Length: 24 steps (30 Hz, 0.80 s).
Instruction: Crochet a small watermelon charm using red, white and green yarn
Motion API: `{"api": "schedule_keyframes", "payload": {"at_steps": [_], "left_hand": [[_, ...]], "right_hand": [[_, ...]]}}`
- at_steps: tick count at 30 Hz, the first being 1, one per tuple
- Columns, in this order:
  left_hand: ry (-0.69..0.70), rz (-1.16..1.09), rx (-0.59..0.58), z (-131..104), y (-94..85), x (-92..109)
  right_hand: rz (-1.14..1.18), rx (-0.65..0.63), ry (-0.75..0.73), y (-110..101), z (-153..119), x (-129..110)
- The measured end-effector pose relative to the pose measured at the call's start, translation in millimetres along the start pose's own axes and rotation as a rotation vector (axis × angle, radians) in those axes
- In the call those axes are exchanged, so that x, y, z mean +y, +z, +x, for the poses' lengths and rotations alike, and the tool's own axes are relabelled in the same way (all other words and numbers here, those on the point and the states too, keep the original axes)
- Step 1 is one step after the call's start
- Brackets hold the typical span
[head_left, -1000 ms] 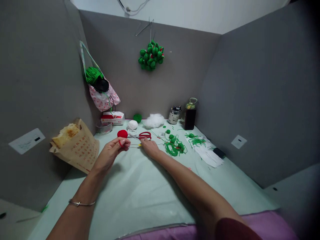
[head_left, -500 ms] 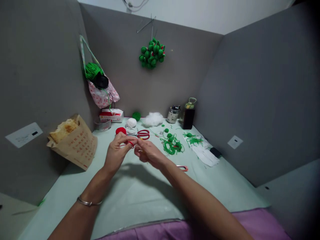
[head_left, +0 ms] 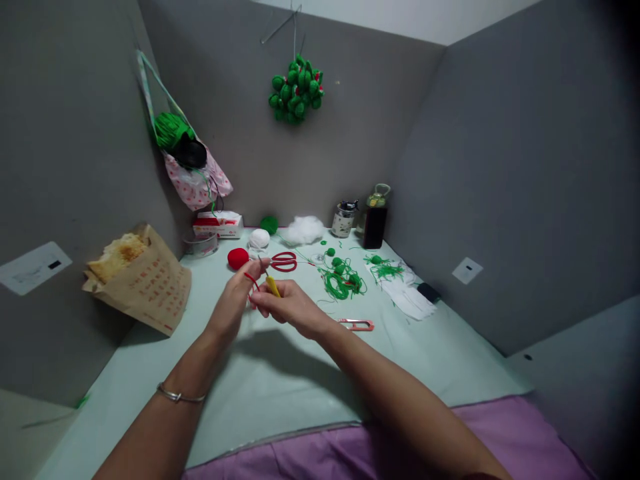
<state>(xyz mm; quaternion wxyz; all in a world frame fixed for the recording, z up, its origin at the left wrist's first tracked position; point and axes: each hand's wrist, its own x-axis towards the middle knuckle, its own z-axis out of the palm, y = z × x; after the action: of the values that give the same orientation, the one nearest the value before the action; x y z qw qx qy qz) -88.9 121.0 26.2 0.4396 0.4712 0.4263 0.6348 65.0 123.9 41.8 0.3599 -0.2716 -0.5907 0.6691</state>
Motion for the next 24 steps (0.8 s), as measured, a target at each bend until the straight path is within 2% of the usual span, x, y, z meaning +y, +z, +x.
{"api": "schedule_keyframes", "payload": {"at_steps": [3, 6, 8, 12, 15, 20, 24], "left_hand": [[0.031, -0.082, 0.138, 15, -21.9, 0], [0.037, -0.179, 0.258, 30, -49.4, -1], [0.021, -0.233, 0.284, 37, -62.6, -3], [-0.063, -0.259, 0.296, 47, -77.8, -13], [-0.111, -0.193, 0.314, 54, -86.6, -21], [-0.093, 0.135, 0.234, 62, -91.0, -32], [0.036, 0.549, 0.023, 52, -84.3, -25]], "right_hand": [[0.019, 0.087, 0.001, -17, 0, 10], [0.056, 0.231, -0.021, -55, -1, 13], [0.076, 0.285, -0.014, -80, -5, 11], [0.089, 0.23, 0.081, -116, -31, -6], [0.123, 0.261, 0.054, -134, -64, -23], [0.199, 0.404, -0.077, -152, -119, -42], [0.24, 0.451, -0.102, -145, -141, -39]]}}
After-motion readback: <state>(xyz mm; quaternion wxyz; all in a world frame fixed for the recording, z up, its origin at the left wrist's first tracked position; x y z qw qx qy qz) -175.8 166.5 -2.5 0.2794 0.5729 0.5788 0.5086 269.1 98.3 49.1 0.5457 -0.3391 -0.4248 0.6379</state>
